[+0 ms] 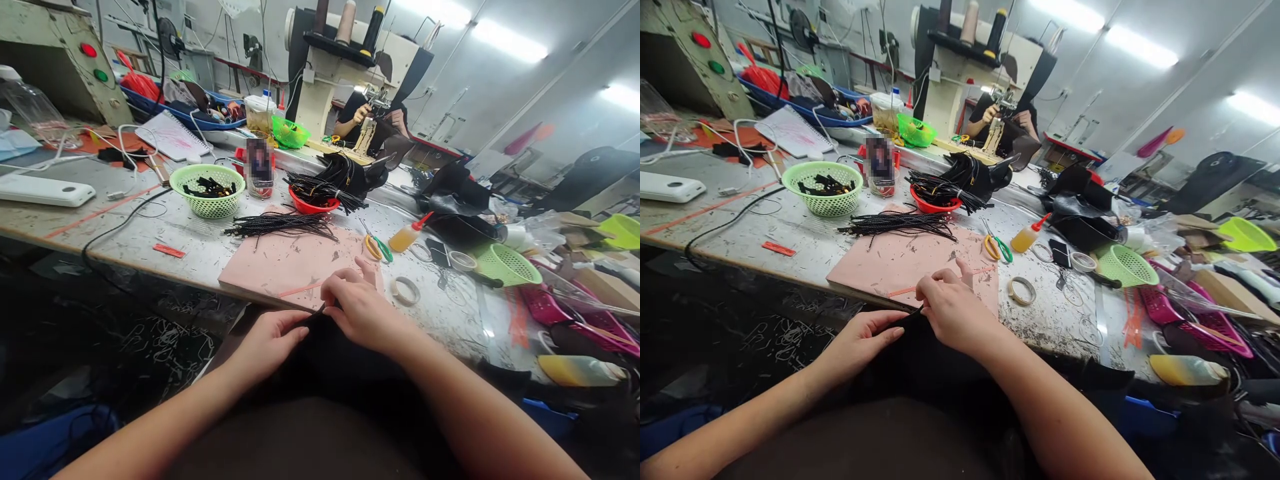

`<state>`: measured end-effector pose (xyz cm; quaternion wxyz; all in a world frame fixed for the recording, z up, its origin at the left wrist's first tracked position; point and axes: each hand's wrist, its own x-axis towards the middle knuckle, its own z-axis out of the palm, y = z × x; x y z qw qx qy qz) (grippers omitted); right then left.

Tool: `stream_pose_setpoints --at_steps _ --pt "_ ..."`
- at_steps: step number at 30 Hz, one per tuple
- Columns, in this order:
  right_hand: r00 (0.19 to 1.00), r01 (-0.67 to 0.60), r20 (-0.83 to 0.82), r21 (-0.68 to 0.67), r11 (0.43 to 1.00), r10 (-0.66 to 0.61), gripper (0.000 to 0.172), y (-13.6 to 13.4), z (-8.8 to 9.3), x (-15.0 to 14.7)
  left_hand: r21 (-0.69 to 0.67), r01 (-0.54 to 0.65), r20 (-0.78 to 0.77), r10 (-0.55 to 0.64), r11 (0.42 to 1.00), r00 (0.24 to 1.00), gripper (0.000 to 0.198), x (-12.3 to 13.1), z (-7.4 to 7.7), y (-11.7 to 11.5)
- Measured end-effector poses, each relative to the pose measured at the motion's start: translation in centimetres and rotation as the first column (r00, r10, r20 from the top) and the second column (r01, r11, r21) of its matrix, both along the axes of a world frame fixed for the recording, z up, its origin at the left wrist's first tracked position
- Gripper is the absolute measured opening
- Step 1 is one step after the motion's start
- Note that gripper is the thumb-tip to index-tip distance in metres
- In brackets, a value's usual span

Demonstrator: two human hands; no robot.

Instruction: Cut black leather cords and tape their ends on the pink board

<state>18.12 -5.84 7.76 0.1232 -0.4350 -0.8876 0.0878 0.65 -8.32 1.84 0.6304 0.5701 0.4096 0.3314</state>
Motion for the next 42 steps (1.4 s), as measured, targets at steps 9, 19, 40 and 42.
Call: stream_pose_setpoints --at_steps 9,19,40,42 --pt "1.000 0.001 -0.012 -0.045 0.999 -0.002 0.018 -0.1 -0.3 0.0 0.205 0.185 -0.291 -0.121 0.961 0.949 0.017 0.9 1.1 2.2" --pt "0.894 0.087 -0.328 -0.543 0.835 -0.306 0.020 2.7 -3.3 2.9 0.095 0.207 -0.177 -0.188 0.974 0.966 0.022 0.7 0.5 2.9" --pt "0.694 0.254 -0.440 -0.591 0.765 -0.570 0.018 2.1 -4.0 0.0 0.273 0.457 -0.230 -0.404 0.846 0.885 0.033 0.5 -0.1 5.1" --pt "0.702 0.300 -0.439 -0.531 0.792 -0.560 0.019 1.9 -4.3 -0.2 0.249 0.469 -0.177 -0.437 0.847 0.882 0.037 0.4 -0.2 5.1"
